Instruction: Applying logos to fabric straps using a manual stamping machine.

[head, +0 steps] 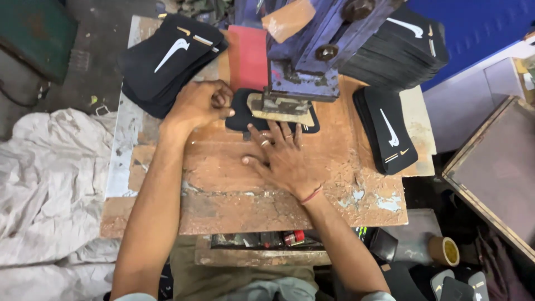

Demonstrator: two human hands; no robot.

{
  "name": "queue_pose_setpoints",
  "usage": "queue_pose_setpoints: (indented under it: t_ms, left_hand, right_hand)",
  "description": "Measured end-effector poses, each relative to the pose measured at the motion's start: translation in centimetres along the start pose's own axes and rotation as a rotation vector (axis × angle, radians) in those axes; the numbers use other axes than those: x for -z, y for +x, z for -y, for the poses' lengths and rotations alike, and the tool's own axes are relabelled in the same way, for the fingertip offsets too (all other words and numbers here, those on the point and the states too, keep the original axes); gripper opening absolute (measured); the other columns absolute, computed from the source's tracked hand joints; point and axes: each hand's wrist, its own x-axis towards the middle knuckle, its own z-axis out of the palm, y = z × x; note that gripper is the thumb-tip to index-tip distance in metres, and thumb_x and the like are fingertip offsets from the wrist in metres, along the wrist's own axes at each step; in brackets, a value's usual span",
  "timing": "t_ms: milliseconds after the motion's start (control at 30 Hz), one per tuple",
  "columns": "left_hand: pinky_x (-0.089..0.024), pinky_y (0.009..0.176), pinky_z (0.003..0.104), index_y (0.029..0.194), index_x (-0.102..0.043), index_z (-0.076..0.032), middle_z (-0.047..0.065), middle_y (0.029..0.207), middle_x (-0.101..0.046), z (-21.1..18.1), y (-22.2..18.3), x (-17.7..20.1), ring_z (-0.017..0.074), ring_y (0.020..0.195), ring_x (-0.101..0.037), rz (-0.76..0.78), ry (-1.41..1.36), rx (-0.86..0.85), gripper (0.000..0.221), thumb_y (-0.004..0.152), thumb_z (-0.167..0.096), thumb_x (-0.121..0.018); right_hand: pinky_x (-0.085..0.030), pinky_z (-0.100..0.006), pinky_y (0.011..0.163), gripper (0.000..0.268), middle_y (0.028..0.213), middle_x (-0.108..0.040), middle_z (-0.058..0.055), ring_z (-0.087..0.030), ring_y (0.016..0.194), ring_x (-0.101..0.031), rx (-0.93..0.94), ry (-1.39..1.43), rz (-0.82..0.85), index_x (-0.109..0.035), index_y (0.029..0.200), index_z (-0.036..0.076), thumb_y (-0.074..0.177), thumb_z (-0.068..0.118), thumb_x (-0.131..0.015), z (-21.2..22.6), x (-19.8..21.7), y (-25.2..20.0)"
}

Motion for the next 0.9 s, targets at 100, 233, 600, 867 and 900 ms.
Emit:
queue_pose_setpoints:
  t_ms: [100,233,600,867,900]
  left_hand:
    - [-0.057,0.073,0.028,0.106,-0.072,-0.003,0.003,0.084,-0.074,0.1,0.3,-0.1,0.0124,0.077,-0.071,-0.013,0.026,-0.026,0.043,0.067,-0.011,-0.09]
    - [-0.058,0.073,0.028,0.104,-0.072,-0.004,0.002,0.085,-0.074,1.4,0.3,-0.6,0.0114,0.077,-0.071,-0.017,0.002,0.022,0.044,0.064,-0.012,-0.09]
    - [-0.039,0.104,0.06,0.126,-0.07,-0.01,0.023,0.142,-0.056,-0.5,-0.9,3.8,0.0443,0.132,-0.046,-0.841,0.583,-0.06,0.064,0.071,-0.033,-0.095]
    - [-0.031,0.103,0.066,0.139,-0.062,-0.015,0.024,0.144,-0.043,4.8,-1.3,3.3,0.0487,0.135,-0.03,-0.658,0.484,0.329,0.096,0.056,-0.048,-0.098]
    - [-0.035,0.107,0.062,0.139,-0.062,-0.018,0.02,0.141,-0.045,4.4,-1.0,3.2,0.0452,0.135,-0.033,-0.647,0.436,0.368,0.092,0.058,-0.047,-0.096]
  right_hand:
    - [-0.018,-0.072,0.117,0.073,0.16,-0.035,-0.02,-0.043,0.15,-0.029,-0.005,-0.034,0.0,-0.052,0.153,0.023,0.094,0.065,-0.059,-0.1,-0.3,-0.1]
    - [-0.021,-0.071,0.115,0.072,0.157,-0.037,-0.019,-0.042,0.148,-0.032,-0.024,-0.013,-0.009,-0.054,0.149,0.021,0.092,0.065,-0.06,0.8,-0.6,0.0]
    - [-0.017,-0.056,0.123,0.069,0.164,-0.03,-0.025,-0.043,0.152,-0.025,0.064,0.192,0.009,-0.042,0.155,0.002,0.099,0.038,-0.058,4.4,3.6,-5.9]
    - [-0.022,-0.051,0.123,0.055,0.156,-0.046,-0.016,-0.035,0.149,-0.034,-0.103,0.311,0.019,-0.054,0.145,0.005,0.097,0.03,-0.063,5.6,3.1,-10.0]
    - [-0.022,-0.051,0.122,0.053,0.154,-0.048,-0.015,-0.035,0.148,-0.035,-0.13,0.306,0.022,-0.056,0.143,0.005,0.096,0.03,-0.064,5.7,3.1,-9.9]
